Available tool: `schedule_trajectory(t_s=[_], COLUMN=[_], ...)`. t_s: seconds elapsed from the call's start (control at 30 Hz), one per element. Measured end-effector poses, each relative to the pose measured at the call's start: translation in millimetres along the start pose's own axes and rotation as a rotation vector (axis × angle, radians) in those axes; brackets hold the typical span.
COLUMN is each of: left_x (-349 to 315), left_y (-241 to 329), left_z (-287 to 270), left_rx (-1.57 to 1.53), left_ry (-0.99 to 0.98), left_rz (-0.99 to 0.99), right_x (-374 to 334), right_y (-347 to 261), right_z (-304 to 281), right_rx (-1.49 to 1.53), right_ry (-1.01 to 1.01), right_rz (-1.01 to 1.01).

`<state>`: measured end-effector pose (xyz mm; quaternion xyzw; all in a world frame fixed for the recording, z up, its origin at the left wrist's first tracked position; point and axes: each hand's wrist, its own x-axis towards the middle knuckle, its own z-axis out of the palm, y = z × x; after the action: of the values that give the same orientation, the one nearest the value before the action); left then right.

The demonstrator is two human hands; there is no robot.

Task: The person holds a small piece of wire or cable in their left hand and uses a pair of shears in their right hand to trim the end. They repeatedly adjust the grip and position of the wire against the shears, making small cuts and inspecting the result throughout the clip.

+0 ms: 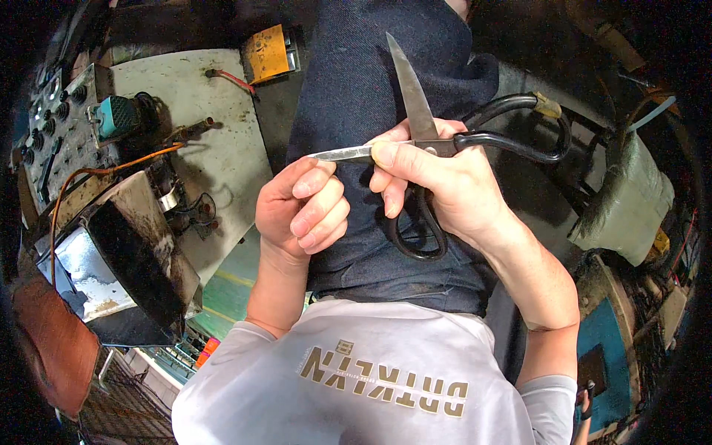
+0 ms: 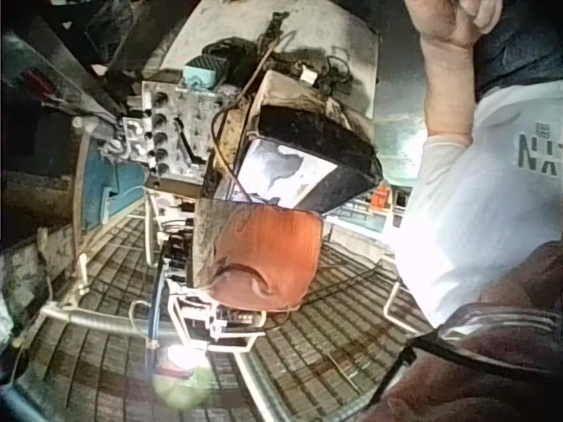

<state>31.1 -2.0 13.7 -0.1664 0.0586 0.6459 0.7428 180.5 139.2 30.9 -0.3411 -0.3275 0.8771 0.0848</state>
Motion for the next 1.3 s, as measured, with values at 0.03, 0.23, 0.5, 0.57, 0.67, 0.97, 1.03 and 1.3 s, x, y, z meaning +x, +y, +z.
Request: schedule_trajectory(t_s=[0.03,0.23,0.5,0.57,0.67,0.97,1.03,1.3], left_x=[0.3,0.2,4.7,3.4,3.8,62.9,77.1,162.3], left_y=[-0.3,-2.3,-6.6,-8.6,-5.1,17.0,15.4,-5.6], left_z=[1.0,-1.7,4.7,12.9,24.4,78.4,92.7,147.9], left_rx=[-0.008,0.014,0.142,0.217,0.328,0.595,0.611,0.756], left_ry=[-0.002,-0.055,-0.096,-0.059,-0.051,-0.013,-0.005,-0.115], left_rz=[0.002,0.053,0.172,0.23,0.344,0.259,0.273,0.359], right_x=[-0.4,-2.7,-12.9,-18.7,-20.3,-17.9,-18.1,-26.9], right_y=[-0.3,-0.6,-0.9,-2.1,0.6,7.2,8.9,-7.3], right_z=[-3.2,-7.5,-13.2,-17.4,-24.2,-48.2,-46.8,-49.8], right_rx=[0.01,0.098,0.282,0.33,0.394,0.693,0.735,0.834], right_ry=[-0.017,-0.028,0.03,0.078,0.045,0.06,0.037,0.137], right_rz=[0.008,0.006,-0.059,-0.054,-0.118,-0.262,-0.264,-0.33])
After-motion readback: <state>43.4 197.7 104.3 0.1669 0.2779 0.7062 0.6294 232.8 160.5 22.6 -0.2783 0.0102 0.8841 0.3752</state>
